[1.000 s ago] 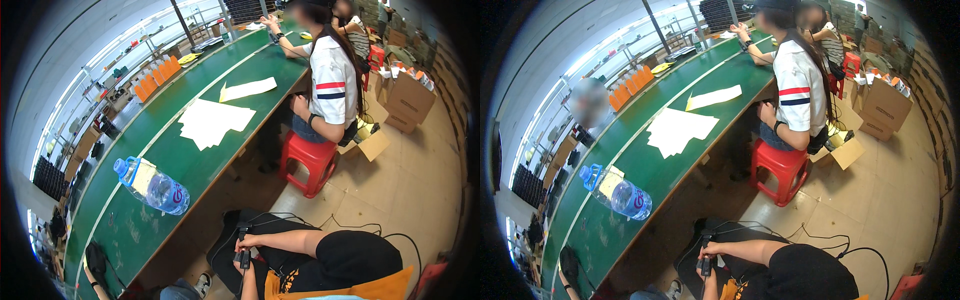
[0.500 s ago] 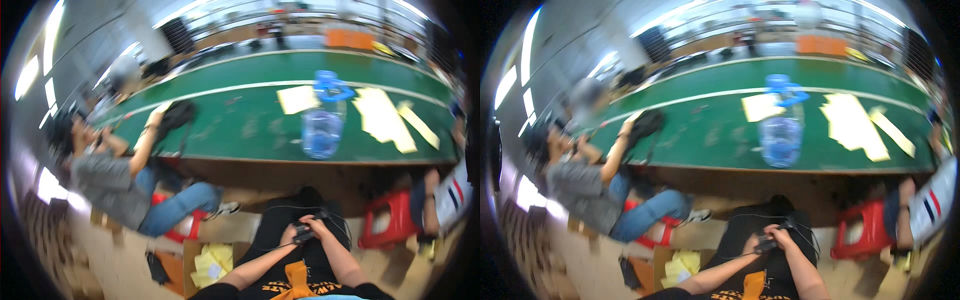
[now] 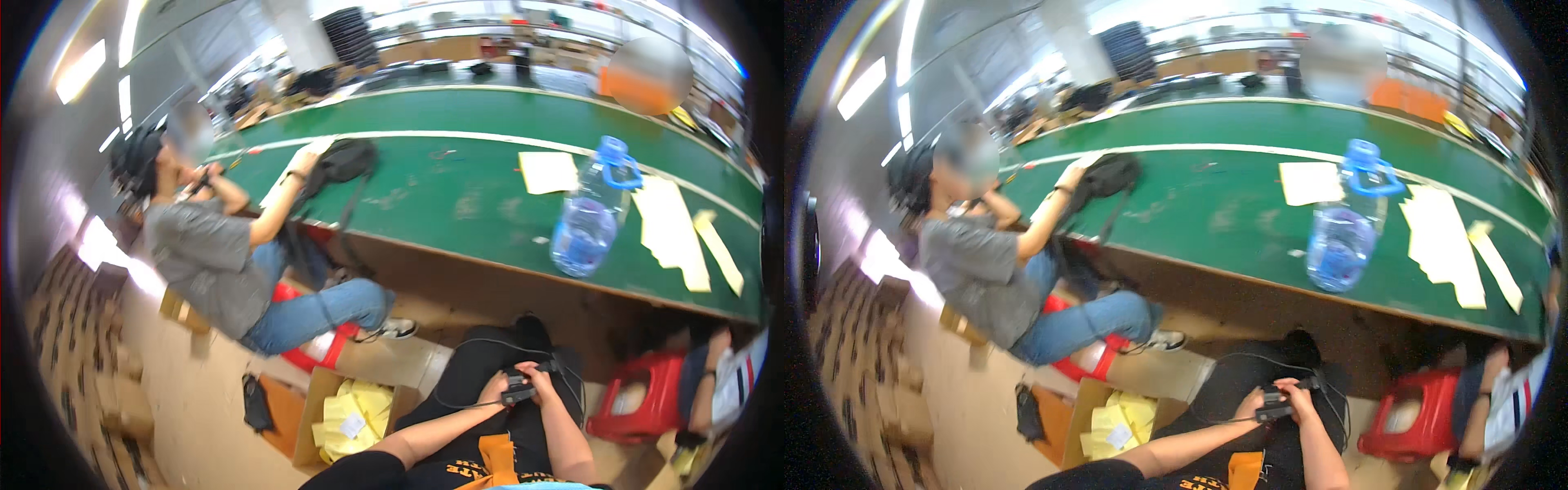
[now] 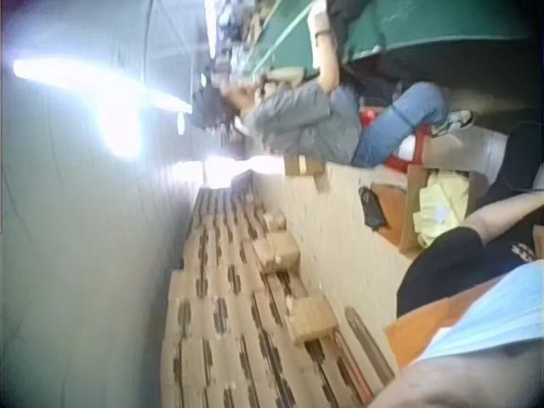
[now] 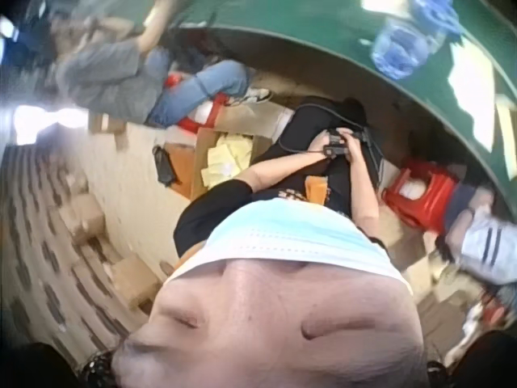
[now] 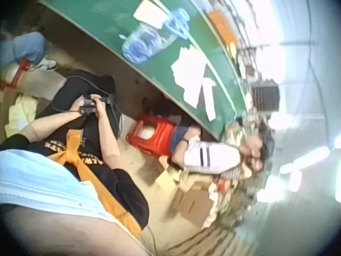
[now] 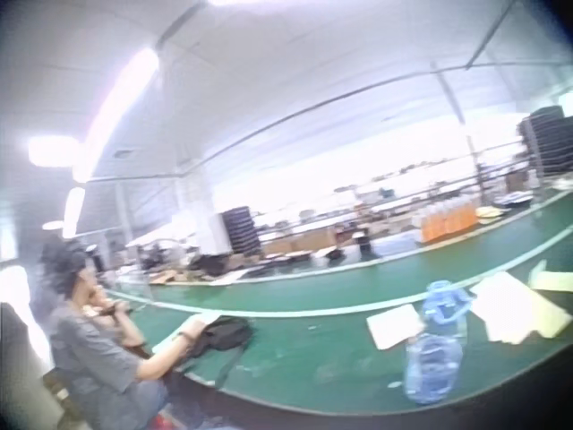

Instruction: Manipulate and inspect small black electromechanical components and straps at a workshop assembly table.

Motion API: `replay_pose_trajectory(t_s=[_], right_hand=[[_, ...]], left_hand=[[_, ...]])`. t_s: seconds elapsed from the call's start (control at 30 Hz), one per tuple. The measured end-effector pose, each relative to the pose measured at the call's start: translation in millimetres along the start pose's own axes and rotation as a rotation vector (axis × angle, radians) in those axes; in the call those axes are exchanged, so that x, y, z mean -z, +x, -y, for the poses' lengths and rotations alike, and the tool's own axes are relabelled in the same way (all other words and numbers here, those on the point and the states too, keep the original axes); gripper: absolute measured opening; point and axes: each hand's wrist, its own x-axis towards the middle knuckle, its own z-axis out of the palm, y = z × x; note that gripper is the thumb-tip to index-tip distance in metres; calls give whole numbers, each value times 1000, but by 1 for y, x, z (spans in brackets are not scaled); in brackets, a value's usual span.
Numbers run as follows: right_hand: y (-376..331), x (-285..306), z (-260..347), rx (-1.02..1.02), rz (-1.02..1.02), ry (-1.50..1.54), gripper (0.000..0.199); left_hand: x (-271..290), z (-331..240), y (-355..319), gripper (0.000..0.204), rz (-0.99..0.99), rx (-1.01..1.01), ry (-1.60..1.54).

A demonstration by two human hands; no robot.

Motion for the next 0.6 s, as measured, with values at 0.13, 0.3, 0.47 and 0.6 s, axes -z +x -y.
replay_pose_trajectory(t_s=[0.13, 0.3, 0.47, 0.6], right_hand=[[19, -9, -12, 4, 24, -60, 14], [29, -20, -18, 12, 213, -20, 12], [8, 0, -21, -21, 212, 24, 7], [5, 4, -20, -6, 238, 35, 6]], left_hand=[[-1, 30, -5, 19, -1, 86, 99], [3, 42, -2, 10, -218, 284, -102], [3, -9, 4, 17, -152, 374, -188], [-3, -4, 4, 19, -90, 299, -100]])
